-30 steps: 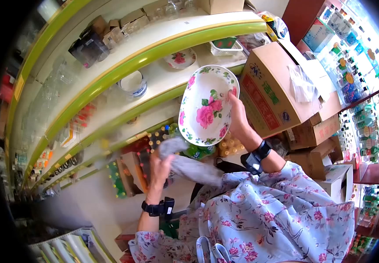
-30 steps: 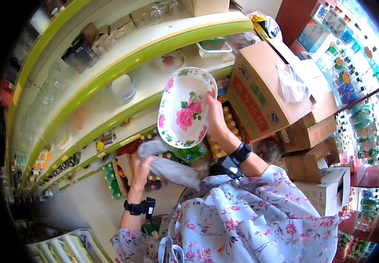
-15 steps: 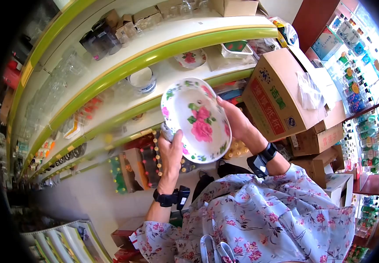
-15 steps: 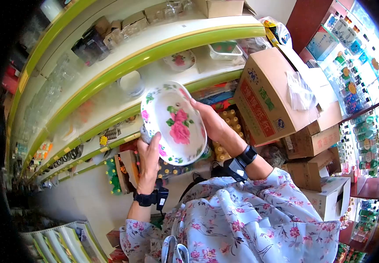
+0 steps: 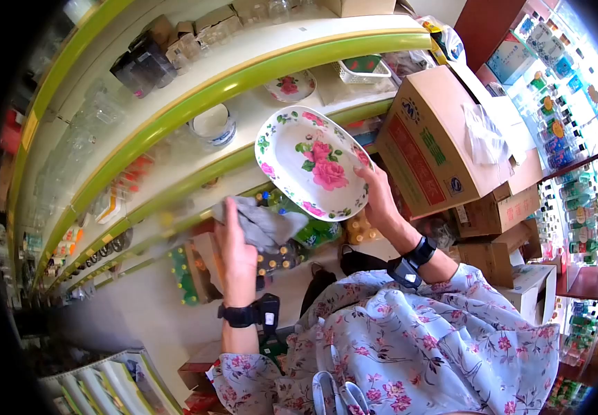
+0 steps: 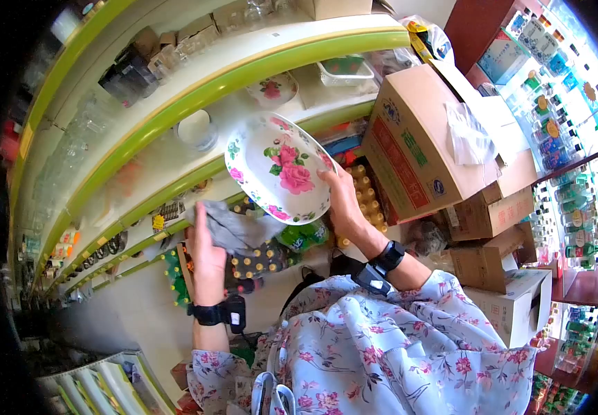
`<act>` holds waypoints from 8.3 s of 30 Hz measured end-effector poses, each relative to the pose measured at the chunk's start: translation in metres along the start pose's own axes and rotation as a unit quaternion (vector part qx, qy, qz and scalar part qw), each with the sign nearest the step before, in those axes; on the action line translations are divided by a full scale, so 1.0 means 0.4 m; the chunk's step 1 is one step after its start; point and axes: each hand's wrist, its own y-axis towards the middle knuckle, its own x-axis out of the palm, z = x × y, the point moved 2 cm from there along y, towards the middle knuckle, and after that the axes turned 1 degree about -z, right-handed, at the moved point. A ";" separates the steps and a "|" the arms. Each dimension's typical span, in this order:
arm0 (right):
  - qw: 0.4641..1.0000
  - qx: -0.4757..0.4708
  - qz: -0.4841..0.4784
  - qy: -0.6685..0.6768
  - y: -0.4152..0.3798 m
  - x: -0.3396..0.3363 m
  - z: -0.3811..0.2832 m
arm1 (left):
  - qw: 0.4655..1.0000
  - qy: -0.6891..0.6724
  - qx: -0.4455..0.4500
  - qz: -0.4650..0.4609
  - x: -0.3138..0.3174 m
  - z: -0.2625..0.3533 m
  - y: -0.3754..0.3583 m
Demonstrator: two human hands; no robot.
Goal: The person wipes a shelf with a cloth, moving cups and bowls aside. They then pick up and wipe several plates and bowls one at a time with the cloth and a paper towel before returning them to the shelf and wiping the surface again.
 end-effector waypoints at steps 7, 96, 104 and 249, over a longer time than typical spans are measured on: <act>0.999 0.032 0.001 -0.017 0.003 0.028 0.016 | 0.953 0.158 0.251 -0.061 0.148 0.169 -0.134; 0.943 -0.268 0.094 -0.174 0.054 0.095 -0.048 | 0.502 0.733 0.401 -0.223 0.212 -0.003 -0.109; 0.942 -0.298 0.078 -0.132 0.020 0.104 -0.051 | 0.627 0.654 0.340 -0.252 0.200 -0.035 -0.113; 0.880 0.106 -0.406 0.220 0.060 0.343 -0.363 | 0.893 0.257 0.070 -0.364 -0.031 0.009 -0.337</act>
